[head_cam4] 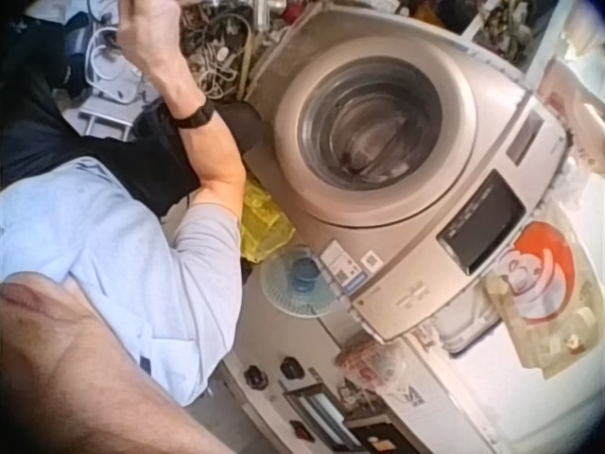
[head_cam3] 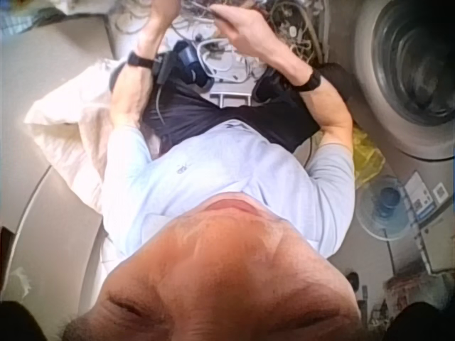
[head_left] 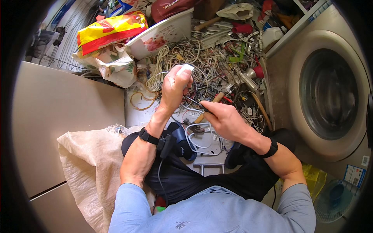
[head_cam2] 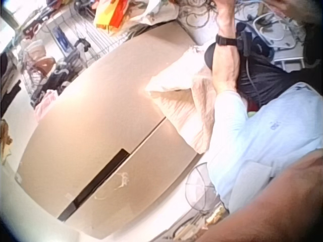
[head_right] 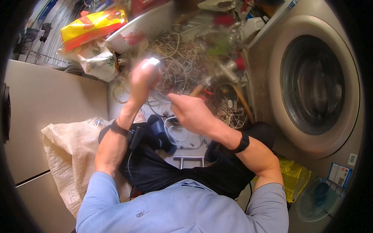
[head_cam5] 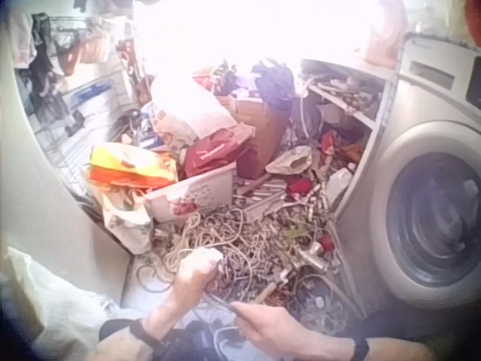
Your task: Wiring and assembling an electrical component while sitting on the floor in a utility area.
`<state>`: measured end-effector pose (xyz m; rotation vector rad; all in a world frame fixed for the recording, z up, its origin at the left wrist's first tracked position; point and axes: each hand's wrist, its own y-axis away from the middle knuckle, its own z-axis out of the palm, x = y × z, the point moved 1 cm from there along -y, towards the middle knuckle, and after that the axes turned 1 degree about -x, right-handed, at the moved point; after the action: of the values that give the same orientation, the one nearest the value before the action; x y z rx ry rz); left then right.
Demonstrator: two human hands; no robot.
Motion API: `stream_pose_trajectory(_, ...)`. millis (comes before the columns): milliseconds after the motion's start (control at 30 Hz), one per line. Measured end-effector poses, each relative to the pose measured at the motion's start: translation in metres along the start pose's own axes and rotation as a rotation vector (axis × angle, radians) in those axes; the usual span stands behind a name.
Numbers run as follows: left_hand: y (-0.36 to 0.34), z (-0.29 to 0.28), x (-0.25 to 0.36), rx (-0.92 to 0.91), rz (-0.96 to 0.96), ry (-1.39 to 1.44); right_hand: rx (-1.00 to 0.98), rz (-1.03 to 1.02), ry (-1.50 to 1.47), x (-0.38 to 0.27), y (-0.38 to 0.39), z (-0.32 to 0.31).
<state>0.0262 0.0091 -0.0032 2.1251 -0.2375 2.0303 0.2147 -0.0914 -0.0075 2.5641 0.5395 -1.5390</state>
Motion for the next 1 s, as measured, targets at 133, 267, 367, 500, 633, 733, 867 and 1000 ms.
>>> stream_pose_trajectory(133,-0.003,0.003,-0.005,-0.029,-0.048,0.009,0.006,-0.218,0.437,0.002,0.003,-0.006)
stream_pose_trajectory(267,-0.005,0.002,-0.008,-0.08,-0.104,0.009,-0.033,-0.276,0.576,0.001,0.004,-0.009)
stream_pose_trajectory(367,-0.005,0.002,-0.012,-0.092,-0.087,-0.004,-0.094,-0.203,0.539,-0.001,0.002,-0.011)
stream_pose_trajectory(500,-0.003,0.004,-0.007,-0.048,0.018,-0.103,0.063,-0.221,0.072,0.004,0.003,0.001)
stream_pose_trajectory(633,-0.001,0.001,0.002,-0.113,0.035,-0.057,-0.091,0.168,-0.218,-0.005,0.002,-0.005)
stream_pose_trajectory(733,-0.004,0.001,0.002,-0.201,-0.062,0.006,-0.054,0.059,-0.079,0.007,0.007,0.003)
stream_pose_trajectory(867,-0.005,-0.006,-0.01,-0.217,-0.18,-0.066,-0.008,-0.193,0.317,0.006,0.011,0.01)
stream_pose_trajectory(1000,-0.003,-0.002,-0.012,-0.158,-0.338,-0.038,-0.036,-0.258,0.628,0.005,0.012,0.015)
